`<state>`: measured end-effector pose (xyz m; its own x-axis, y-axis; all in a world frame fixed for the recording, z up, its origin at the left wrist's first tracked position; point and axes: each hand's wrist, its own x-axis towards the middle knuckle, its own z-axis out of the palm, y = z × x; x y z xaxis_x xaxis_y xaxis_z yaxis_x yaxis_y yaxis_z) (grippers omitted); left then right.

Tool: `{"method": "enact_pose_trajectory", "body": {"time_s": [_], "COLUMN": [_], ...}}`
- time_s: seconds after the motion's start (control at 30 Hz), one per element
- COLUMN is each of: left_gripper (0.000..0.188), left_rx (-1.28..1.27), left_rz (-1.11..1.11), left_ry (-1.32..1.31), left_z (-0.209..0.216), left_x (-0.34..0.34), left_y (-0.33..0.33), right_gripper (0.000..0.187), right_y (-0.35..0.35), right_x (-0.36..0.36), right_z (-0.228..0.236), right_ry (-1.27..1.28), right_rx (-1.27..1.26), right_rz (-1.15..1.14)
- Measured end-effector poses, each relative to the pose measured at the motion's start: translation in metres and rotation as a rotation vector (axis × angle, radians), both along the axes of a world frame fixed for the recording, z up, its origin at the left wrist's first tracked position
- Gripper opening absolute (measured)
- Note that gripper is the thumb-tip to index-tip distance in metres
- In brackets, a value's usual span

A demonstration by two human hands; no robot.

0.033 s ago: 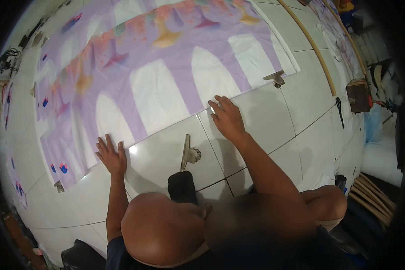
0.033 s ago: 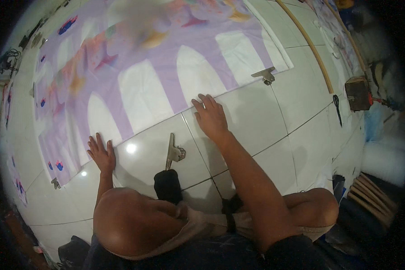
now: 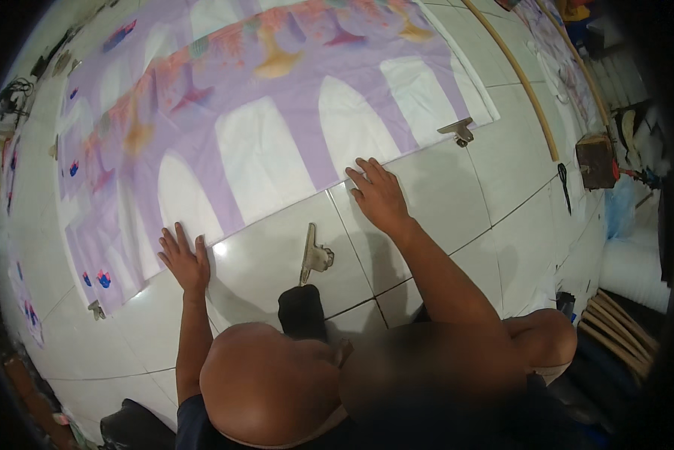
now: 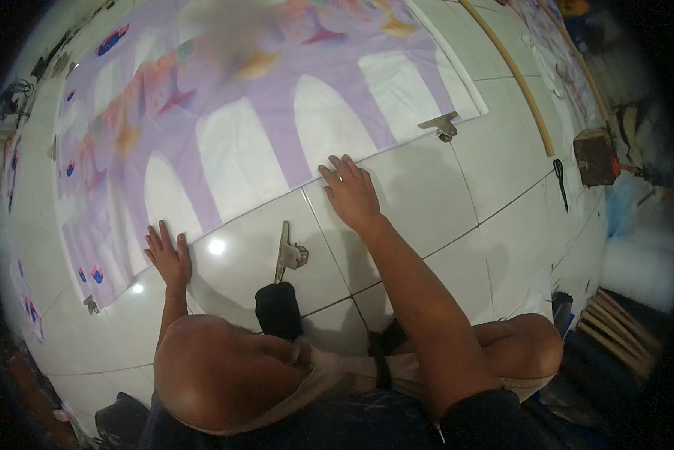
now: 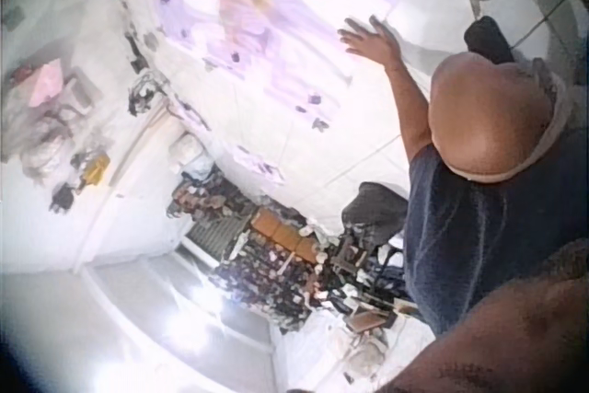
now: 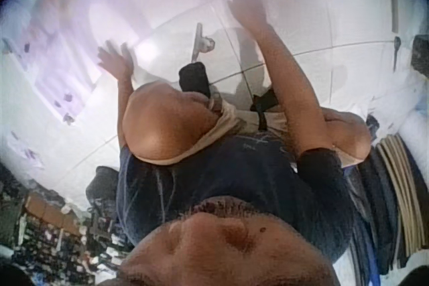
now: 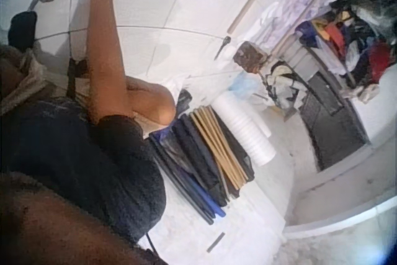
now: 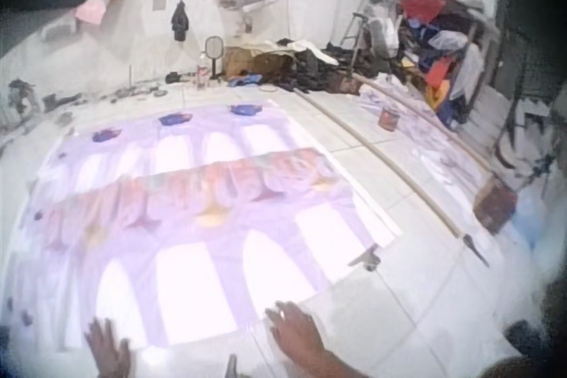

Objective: The person positions and secures pieces of printed fabric onto a larger base sheet on the floor using large metal clips.

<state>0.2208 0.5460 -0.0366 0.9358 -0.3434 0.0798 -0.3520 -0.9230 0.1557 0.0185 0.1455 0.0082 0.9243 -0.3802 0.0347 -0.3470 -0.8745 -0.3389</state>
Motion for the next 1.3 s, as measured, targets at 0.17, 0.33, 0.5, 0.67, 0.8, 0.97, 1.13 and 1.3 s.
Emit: {"method": "enact_pose_trajectory", "body": {"time_s": [0.17,0.33,0.5,0.67,0.8,0.97,1.13,1.3], "left_gripper": [0.064,0.064,0.065,0.065,0.065,0.065,0.068,0.069], "left_rx": [-0.059,-0.049,-0.024,-0.065,-0.104,-0.131,-0.039,-0.049], "left_rz": [0.0,0.011,0.031,0.03,0.039,0.087,0.161,0.169], "left_ry": [0.014,0.006,-0.015,0.017,0.05,-0.002,0.033,0.054], "left_z": [-0.003,-0.002,-0.009,-0.001,0.002,0.001,0.003,0.002], "left_x": [-0.005,-0.005,-0.005,-0.01,-0.012,-0.009,-0.006,-0.007], "left_y": [0.002,0.003,0.014,0.005,0.006,0.01,0.011,0.013], "right_gripper": [0.044,0.041,0.04,0.041,0.04,0.04,0.04,0.04], "right_y": [-0.009,-0.007,-0.005,-0.005,-0.003,-0.002,-0.004,-0.003], "right_x": [0.001,0.002,0.007,0.002,0.003,0.006,0.006,0.005], "right_z": [-0.009,-0.017,-0.018,-0.018,-0.016,-0.012,-0.014,-0.014], "right_ry": [0.037,-0.002,-0.096,-0.105,-0.022,-0.012,-0.025,-0.025], "right_rx": [-0.012,-0.026,-0.044,-0.041,-0.024,-0.032,-0.047,-0.043], "right_rz": [0.079,0.068,0.101,0.085,0.084,0.089,0.106,0.091]}}
